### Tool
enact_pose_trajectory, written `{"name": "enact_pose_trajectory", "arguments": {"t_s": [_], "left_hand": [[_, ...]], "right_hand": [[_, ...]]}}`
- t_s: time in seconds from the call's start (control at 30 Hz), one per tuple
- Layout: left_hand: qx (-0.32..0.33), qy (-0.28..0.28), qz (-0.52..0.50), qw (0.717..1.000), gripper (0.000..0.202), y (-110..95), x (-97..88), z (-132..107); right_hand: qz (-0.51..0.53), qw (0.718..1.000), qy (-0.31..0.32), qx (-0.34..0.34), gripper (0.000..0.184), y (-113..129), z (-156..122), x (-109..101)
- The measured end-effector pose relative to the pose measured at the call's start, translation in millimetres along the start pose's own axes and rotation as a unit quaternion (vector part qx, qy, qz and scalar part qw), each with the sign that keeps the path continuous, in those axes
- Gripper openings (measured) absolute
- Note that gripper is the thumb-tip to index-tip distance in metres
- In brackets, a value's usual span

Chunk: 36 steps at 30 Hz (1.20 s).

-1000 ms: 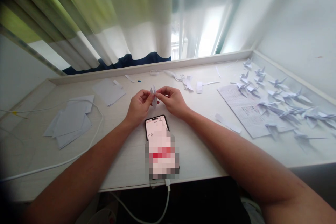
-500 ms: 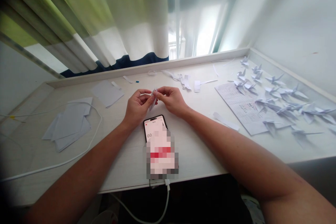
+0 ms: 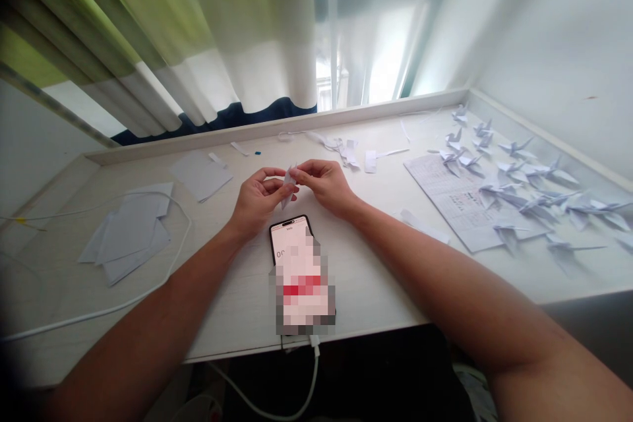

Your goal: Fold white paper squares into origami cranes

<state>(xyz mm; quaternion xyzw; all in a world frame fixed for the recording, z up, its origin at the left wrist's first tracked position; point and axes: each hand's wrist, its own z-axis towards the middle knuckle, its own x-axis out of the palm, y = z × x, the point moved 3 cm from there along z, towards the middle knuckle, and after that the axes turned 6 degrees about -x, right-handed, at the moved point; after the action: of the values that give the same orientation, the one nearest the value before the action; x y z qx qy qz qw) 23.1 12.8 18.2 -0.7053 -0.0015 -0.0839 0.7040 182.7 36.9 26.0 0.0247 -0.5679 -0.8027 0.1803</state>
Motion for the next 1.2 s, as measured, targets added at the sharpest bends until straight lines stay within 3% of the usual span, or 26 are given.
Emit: {"name": "enact_pose_trajectory", "arguments": {"t_s": [0.17,0.43,0.6,0.9,1.2], "left_hand": [[-0.020,-0.001,0.015,1.000,0.055,1.2,-0.6,-0.3],[-0.018,-0.010,0.010,1.000,0.057,1.6,-0.2,0.3],[-0.015,-0.005,0.007,1.000,0.056,2.2,-1.7,0.1],[-0.022,0.017,0.002,1.000,0.054,0.1,1.6,-0.8],[-0.023,0.014,0.002,1.000,0.056,-0.2,0.7,-0.6]], "right_hand": [[-0.015,1.000,-0.024,0.003,0.036,-3.5,2.9,-7.9],[0.025,1.000,-0.001,0.013,0.041,-4.3,2.8,-4.6],[-0.006,1.000,0.017,0.020,0.034,-2.6,0.6,-5.3],[-0.009,1.000,-0.012,-0.005,0.023,3.0,0.1,-5.1],[-0.002,1.000,-0.001,-0.008,0.027,-0.7,0.9,-4.6]]}}
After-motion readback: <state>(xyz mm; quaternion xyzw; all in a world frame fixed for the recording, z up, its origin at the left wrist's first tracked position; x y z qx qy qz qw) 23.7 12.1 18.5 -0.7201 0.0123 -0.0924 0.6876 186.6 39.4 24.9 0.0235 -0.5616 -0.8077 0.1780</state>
